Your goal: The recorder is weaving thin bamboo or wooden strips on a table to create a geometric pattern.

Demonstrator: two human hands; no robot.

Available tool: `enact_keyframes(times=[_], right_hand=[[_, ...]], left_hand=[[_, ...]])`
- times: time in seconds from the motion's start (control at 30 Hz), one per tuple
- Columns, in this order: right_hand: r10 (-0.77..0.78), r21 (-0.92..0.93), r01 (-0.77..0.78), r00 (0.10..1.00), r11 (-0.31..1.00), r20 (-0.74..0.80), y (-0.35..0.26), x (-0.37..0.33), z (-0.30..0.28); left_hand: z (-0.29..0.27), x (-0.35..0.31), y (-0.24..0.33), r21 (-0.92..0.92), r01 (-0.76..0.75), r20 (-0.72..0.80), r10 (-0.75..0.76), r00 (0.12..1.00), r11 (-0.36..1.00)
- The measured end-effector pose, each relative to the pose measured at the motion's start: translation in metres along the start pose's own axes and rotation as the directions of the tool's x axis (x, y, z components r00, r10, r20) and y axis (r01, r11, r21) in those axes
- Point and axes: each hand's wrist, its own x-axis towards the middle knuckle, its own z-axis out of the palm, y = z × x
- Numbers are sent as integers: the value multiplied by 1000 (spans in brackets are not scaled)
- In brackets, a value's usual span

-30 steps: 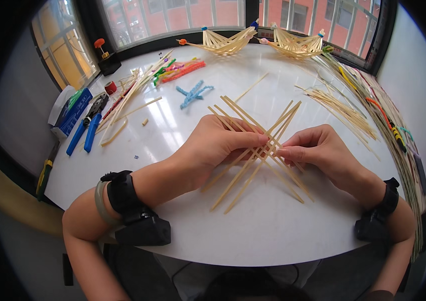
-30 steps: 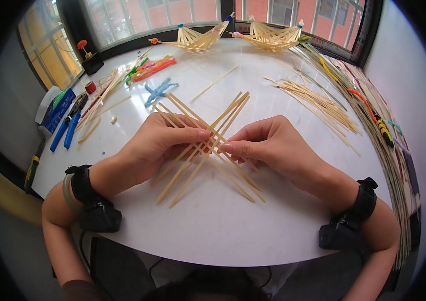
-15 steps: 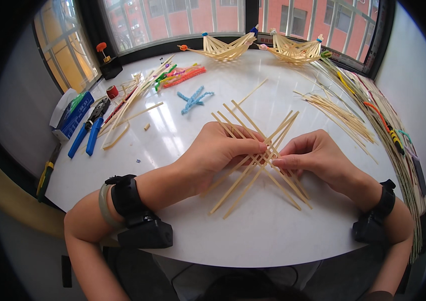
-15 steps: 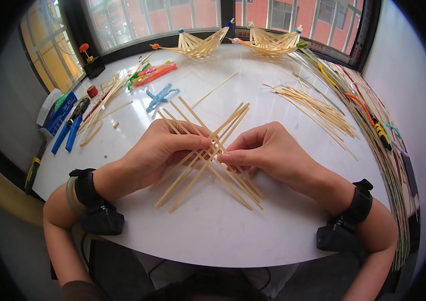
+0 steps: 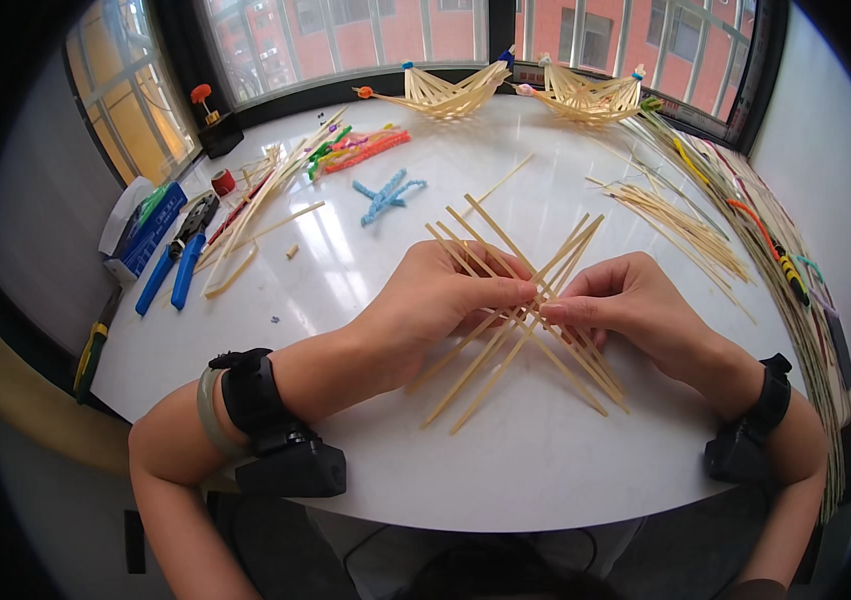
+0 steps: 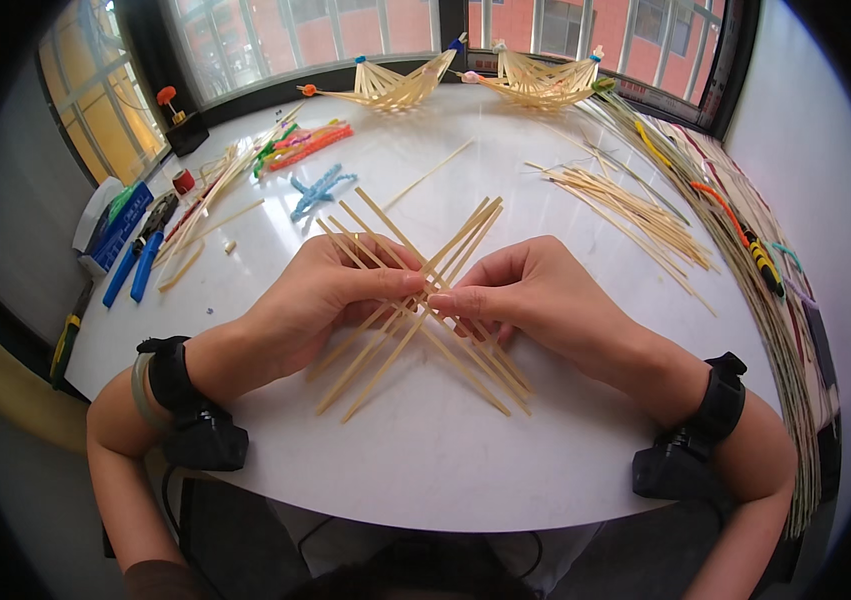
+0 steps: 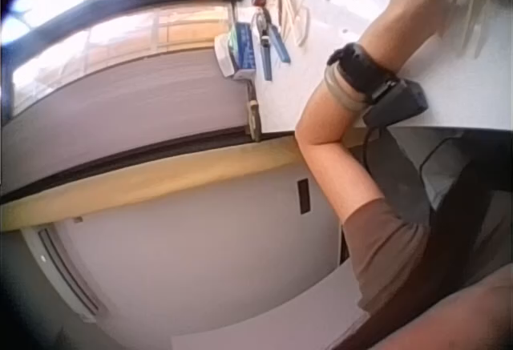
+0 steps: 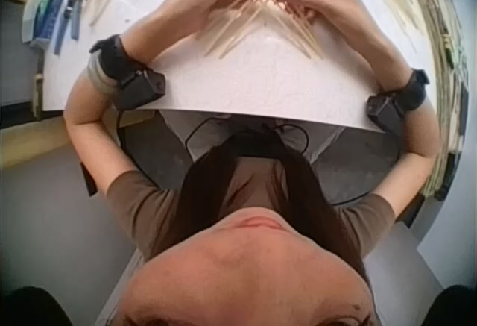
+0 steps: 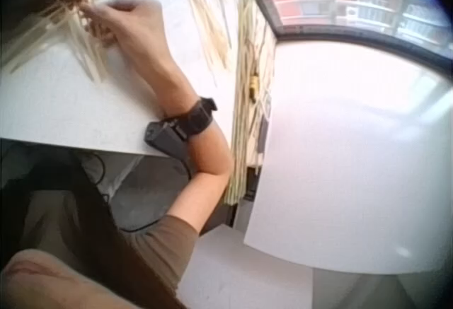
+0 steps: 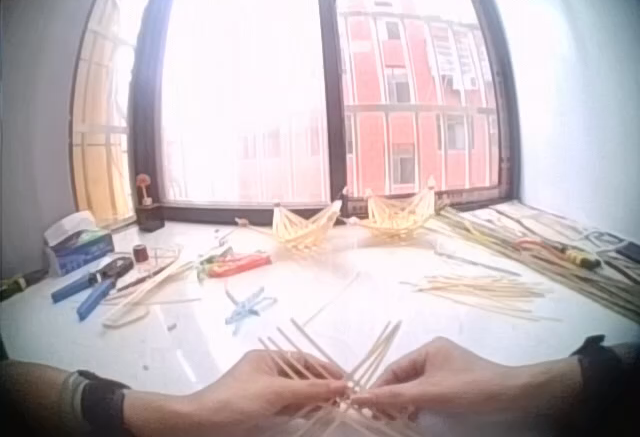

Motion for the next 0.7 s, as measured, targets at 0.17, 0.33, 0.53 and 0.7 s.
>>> enact_keyframes(times=[0.17,0.33,0.53,0.7], right_hand=[[-25,45,25,1000,999,-7,2,1,2],[-32,50,32,999,998,1,2,1,1],[-33,47,32,999,998,5,3,1,1],[-31,57,31,1000,998,-3,1,0,2]], left_hand=[[-1,0,0,-11,-5,23,5,1000,1000],[-1,0,0,7,5,6,-5,1000,1000],[-1,0,0,-17,-9,28,10,1000,1000],[0,-1,1,-35,-1,6,2,1000,999]])
